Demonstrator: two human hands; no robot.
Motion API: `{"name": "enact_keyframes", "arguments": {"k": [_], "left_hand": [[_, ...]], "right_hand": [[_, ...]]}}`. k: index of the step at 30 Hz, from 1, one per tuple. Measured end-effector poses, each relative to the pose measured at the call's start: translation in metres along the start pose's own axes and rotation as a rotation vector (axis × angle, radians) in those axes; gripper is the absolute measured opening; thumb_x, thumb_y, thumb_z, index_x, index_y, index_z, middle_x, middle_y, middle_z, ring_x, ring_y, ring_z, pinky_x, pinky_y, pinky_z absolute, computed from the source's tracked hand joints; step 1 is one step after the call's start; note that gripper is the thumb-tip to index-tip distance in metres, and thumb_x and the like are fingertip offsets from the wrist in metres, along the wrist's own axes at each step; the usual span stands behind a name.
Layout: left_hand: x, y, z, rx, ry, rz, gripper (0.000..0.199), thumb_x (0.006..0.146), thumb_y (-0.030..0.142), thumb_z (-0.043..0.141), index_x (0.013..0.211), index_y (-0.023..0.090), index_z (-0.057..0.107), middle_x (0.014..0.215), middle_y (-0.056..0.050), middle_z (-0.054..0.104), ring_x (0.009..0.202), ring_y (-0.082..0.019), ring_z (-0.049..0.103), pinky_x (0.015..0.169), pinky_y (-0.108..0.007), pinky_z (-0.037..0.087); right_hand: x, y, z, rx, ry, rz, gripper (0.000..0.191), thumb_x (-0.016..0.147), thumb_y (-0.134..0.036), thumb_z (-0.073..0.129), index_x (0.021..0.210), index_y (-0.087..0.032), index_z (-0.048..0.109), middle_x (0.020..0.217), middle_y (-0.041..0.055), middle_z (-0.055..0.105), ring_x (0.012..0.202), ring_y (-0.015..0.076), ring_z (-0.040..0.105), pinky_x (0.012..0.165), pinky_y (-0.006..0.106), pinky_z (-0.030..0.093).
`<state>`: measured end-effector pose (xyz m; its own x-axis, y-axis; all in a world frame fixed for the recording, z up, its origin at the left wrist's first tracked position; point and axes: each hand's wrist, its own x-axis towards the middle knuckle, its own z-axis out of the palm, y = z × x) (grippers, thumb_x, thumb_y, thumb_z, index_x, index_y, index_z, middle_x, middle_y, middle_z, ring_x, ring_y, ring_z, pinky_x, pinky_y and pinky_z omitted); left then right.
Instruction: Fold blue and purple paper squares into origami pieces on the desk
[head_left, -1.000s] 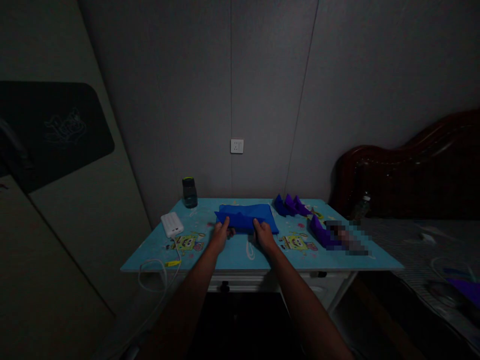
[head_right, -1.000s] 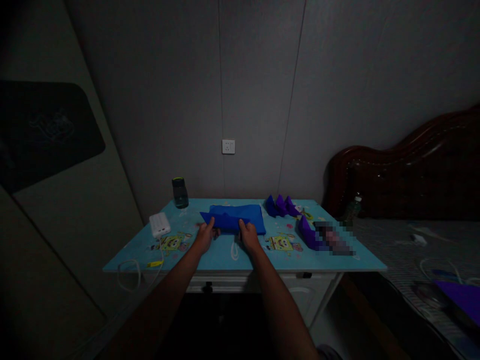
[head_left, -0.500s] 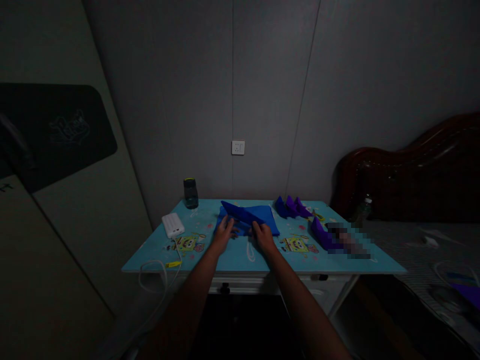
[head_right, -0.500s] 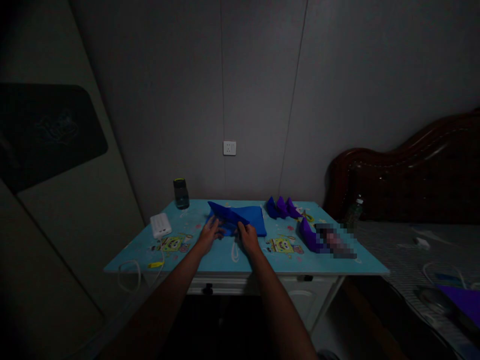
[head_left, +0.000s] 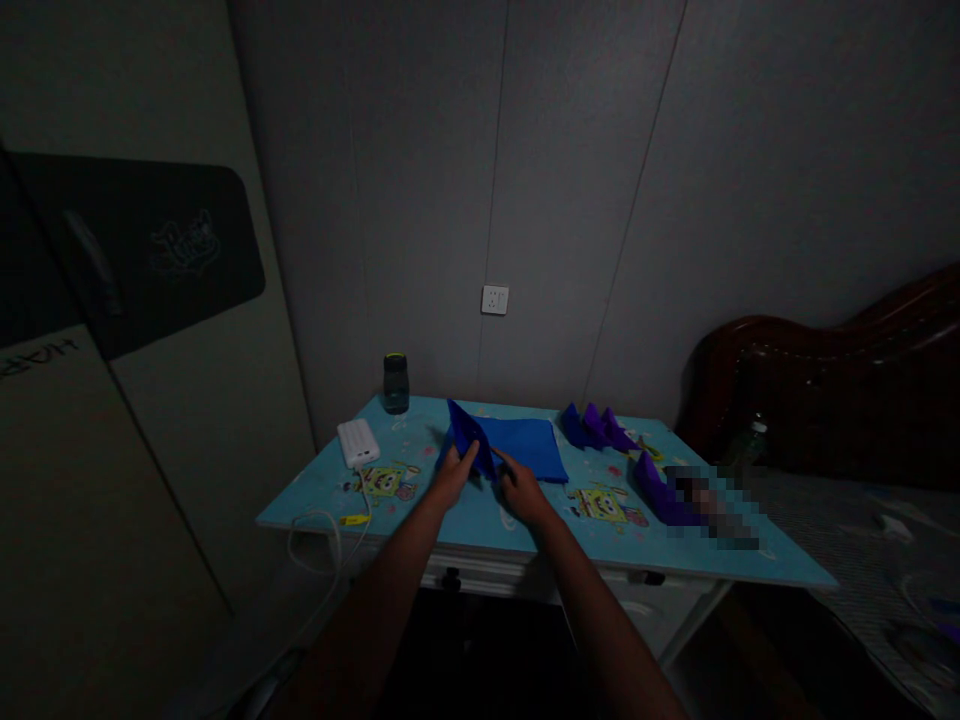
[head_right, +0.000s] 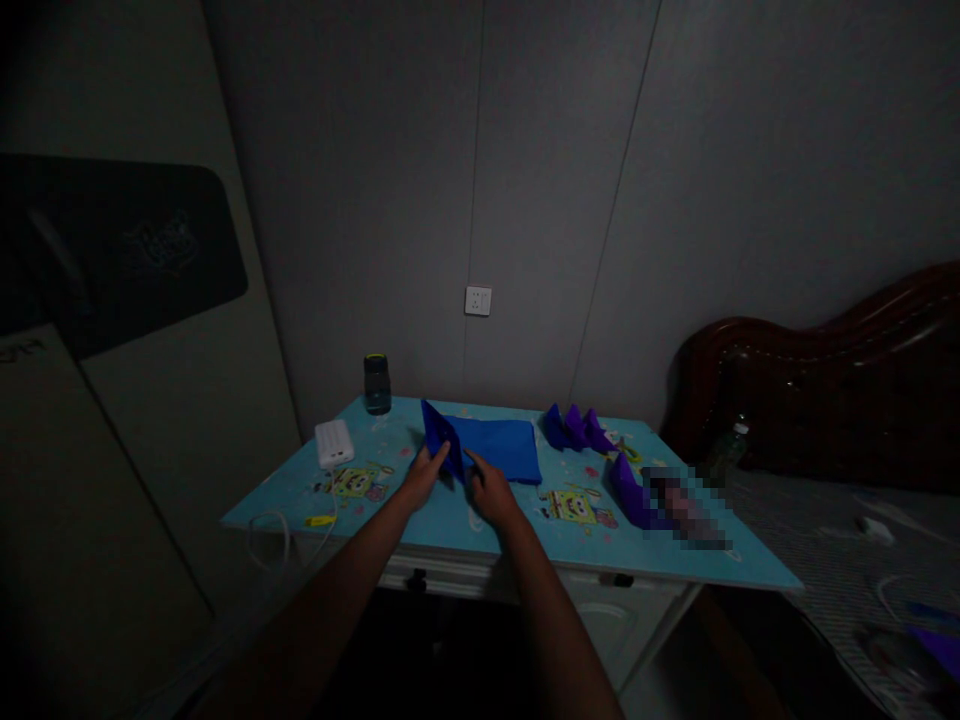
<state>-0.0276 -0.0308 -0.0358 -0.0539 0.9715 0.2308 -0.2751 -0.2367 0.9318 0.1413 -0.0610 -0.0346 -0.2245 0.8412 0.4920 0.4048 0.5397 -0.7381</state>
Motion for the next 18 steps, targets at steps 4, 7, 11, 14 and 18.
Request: {"name": "enact_keyframes", "arguments": {"k": [4,7,11,14,18], "left_hand": [[-0.0004,-0.0041,-0.0014,0.158,-0.094,0.013,0.051,0.079,0.059,0.062,0.105,0.015,0.067,0.097,-0.008,0.073,0.098,-0.026,0.064,0.089,-0.037,0.048],[-0.0018,-0.0066,-0.0015,0.270,-0.196,0.012,0.047,0.080,0.058,0.061,0.097,0.015,0.070,0.090,-0.007,0.074,0.091,-0.026,0.065,0.086,-0.037,0.048],[-0.0027,-0.0069,-0.0011,0.378,-0.288,0.022,0.049,0.082,0.057,0.059,0.097,0.013,0.071,0.084,-0.006,0.073,0.083,-0.025,0.065,0.079,-0.036,0.049],[-0.0032,-0.0053,-0.0003,0.421,-0.308,0.038,0.049,0.085,0.057,0.054,0.101,0.013,0.071,0.086,-0.006,0.074,0.084,-0.025,0.065,0.079,-0.036,0.049],[-0.0056,-0.0033,0.0029,0.451,-0.347,0.052,0.048,0.082,0.056,0.060,0.101,0.013,0.070,0.087,-0.007,0.074,0.082,-0.025,0.066,0.077,-0.035,0.051]], "right_hand": [[0.0035,0.0014,-0.0016,-0.009,0.114,0.036,0.046,0.093,-0.028,0.040,0.134,-0.014,0.055,0.090,0.0068,0.073,0.080,0.0180,0.065,0.081,0.032,0.050],[0.0046,0.0014,-0.0027,-0.016,0.181,0.057,0.048,0.095,-0.044,0.039,0.126,-0.014,0.060,0.102,0.0108,0.073,0.090,0.0215,0.067,0.083,0.034,0.051],[0.0036,0.0010,-0.0023,-0.050,0.182,0.067,0.047,0.092,-0.049,0.045,0.115,-0.014,0.066,0.103,0.0121,0.074,0.090,0.0240,0.068,0.082,0.035,0.052],[0.0030,0.0011,-0.0023,-0.101,0.160,0.077,0.042,0.092,-0.043,0.043,0.104,-0.013,0.070,0.090,0.0105,0.075,0.079,0.0231,0.068,0.077,0.034,0.051],[0.0034,0.0006,-0.0039,-0.160,0.126,0.091,0.034,0.091,-0.036,0.045,0.097,-0.014,0.071,0.086,0.0091,0.076,0.075,0.0225,0.067,0.073,0.031,0.050]]}}
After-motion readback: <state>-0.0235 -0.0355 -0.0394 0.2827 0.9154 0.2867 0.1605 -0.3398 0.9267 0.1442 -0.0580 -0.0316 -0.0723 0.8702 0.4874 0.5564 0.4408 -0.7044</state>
